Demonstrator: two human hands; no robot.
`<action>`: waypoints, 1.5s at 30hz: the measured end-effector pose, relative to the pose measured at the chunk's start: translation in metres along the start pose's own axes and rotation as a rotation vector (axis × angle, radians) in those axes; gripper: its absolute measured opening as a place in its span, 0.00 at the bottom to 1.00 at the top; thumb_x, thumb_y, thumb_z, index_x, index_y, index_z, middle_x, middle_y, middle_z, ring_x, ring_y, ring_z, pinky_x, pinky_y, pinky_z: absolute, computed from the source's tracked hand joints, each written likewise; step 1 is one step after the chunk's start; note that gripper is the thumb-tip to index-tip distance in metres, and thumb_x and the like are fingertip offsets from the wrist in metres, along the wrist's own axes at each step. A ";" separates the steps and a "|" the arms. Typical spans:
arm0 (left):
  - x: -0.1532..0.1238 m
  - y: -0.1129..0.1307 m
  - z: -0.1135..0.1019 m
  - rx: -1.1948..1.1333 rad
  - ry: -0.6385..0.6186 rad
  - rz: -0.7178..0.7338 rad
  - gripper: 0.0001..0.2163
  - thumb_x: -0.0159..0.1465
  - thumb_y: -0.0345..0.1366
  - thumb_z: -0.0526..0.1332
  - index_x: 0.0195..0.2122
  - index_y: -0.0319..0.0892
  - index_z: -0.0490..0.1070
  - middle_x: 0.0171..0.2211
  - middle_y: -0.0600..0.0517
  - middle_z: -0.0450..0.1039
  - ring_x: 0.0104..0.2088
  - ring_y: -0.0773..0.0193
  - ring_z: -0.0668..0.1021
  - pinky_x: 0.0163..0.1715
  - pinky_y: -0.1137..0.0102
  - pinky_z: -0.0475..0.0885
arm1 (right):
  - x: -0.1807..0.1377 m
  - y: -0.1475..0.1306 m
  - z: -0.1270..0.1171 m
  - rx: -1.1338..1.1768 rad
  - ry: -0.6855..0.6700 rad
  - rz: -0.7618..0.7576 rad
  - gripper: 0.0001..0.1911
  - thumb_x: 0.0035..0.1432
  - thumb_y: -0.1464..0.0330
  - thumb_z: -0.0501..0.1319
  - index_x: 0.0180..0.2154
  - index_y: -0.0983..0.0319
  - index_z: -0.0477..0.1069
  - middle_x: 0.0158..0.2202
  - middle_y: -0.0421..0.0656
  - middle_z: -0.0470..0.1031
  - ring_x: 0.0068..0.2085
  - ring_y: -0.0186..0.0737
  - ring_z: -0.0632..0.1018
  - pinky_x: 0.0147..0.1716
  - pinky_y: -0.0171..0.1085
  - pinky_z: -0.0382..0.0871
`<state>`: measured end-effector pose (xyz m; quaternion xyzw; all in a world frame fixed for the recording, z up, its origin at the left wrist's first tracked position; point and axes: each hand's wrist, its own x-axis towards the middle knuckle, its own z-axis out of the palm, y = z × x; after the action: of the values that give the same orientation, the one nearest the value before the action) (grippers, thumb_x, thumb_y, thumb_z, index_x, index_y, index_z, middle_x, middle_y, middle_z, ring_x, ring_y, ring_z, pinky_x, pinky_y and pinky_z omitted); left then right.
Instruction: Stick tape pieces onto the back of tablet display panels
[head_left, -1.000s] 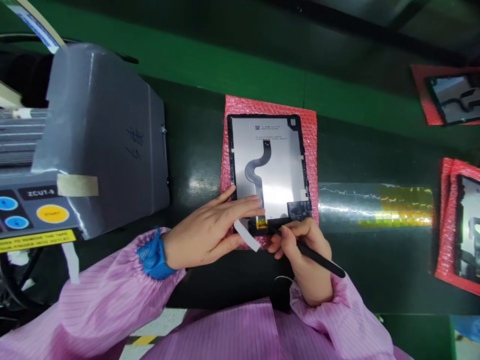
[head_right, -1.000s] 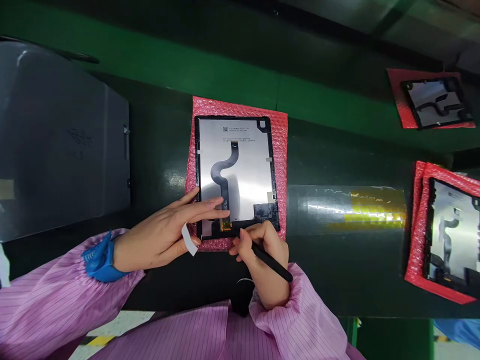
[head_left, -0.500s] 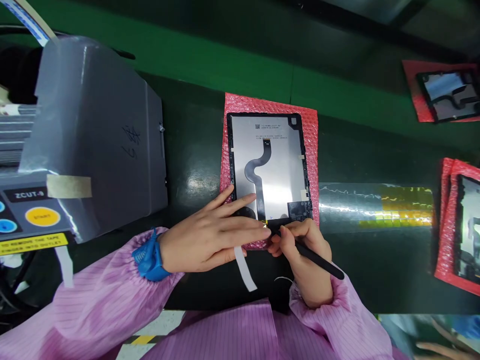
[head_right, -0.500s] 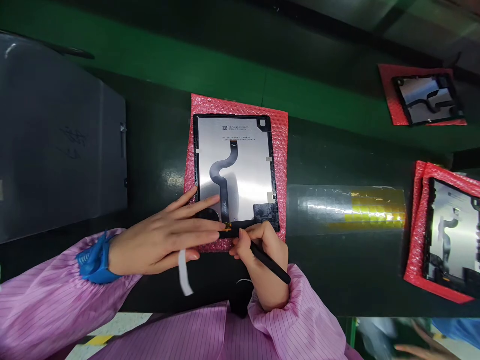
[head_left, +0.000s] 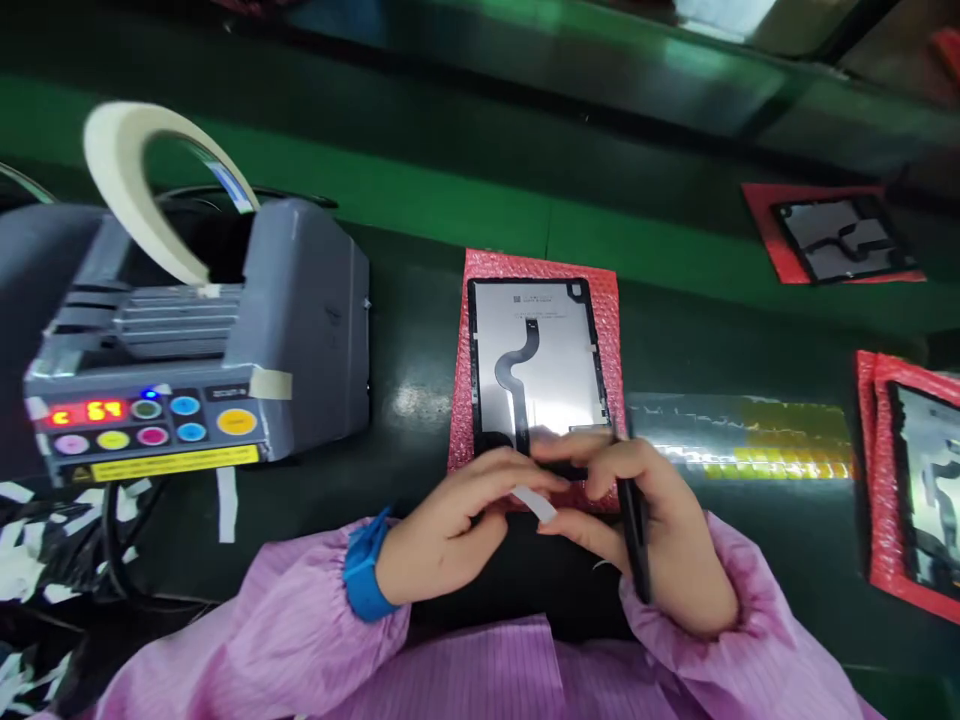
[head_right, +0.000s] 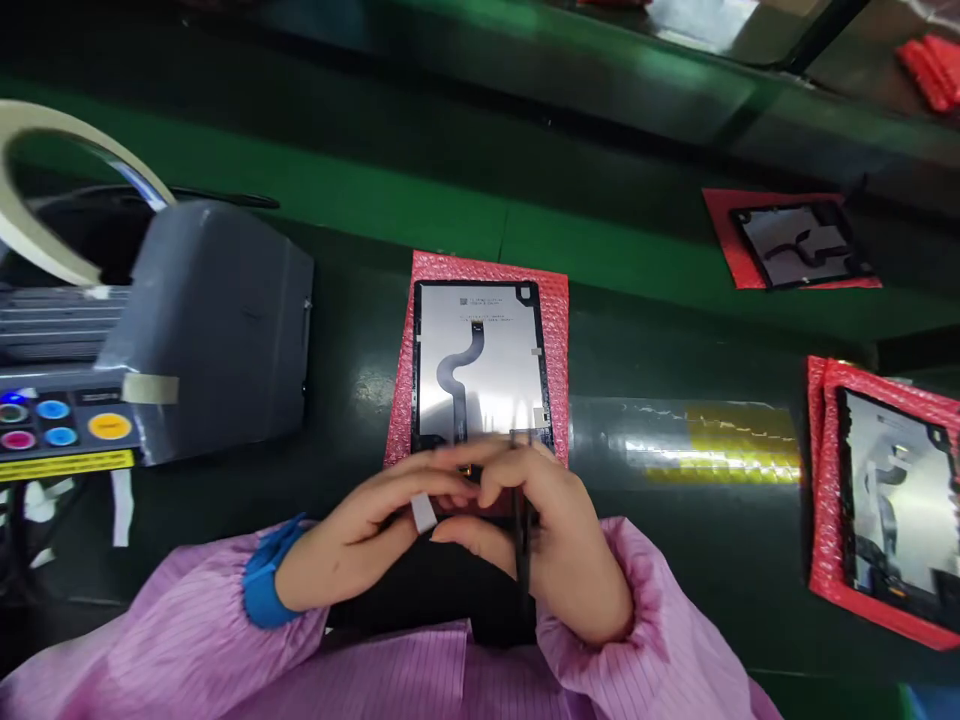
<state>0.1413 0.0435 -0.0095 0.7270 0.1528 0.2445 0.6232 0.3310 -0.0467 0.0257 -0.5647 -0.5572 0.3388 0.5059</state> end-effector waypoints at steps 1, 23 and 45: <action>-0.001 -0.001 0.005 -0.015 -0.013 -0.020 0.20 0.64 0.18 0.52 0.50 0.44 0.75 0.47 0.47 0.76 0.48 0.61 0.78 0.50 0.65 0.76 | 0.008 -0.005 0.000 0.003 -0.060 0.004 0.16 0.62 0.69 0.72 0.31 0.56 0.65 0.41 0.39 0.86 0.39 0.39 0.84 0.39 0.37 0.79; 0.012 -0.032 -0.037 1.057 0.072 -0.025 0.25 0.67 0.20 0.50 0.60 0.47 0.74 0.45 0.45 0.72 0.45 0.53 0.72 0.45 0.60 0.73 | 0.087 0.064 0.018 -0.179 -0.111 0.101 0.19 0.64 0.59 0.63 0.30 0.55 0.53 0.32 0.39 0.80 0.28 0.36 0.71 0.36 0.38 0.64; 0.019 -0.047 -0.033 1.352 -0.143 0.416 0.29 0.69 0.45 0.63 0.72 0.54 0.62 0.73 0.42 0.59 0.70 0.31 0.62 0.61 0.42 0.68 | 0.172 0.078 -0.095 -1.077 0.123 0.238 0.09 0.68 0.71 0.57 0.50 0.56 0.65 0.47 0.44 0.78 0.45 0.42 0.78 0.40 0.37 0.64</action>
<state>0.1431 0.0893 -0.0489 0.9828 0.0877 0.1618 -0.0155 0.4690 0.1126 0.0076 -0.8213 -0.5535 0.0273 0.1356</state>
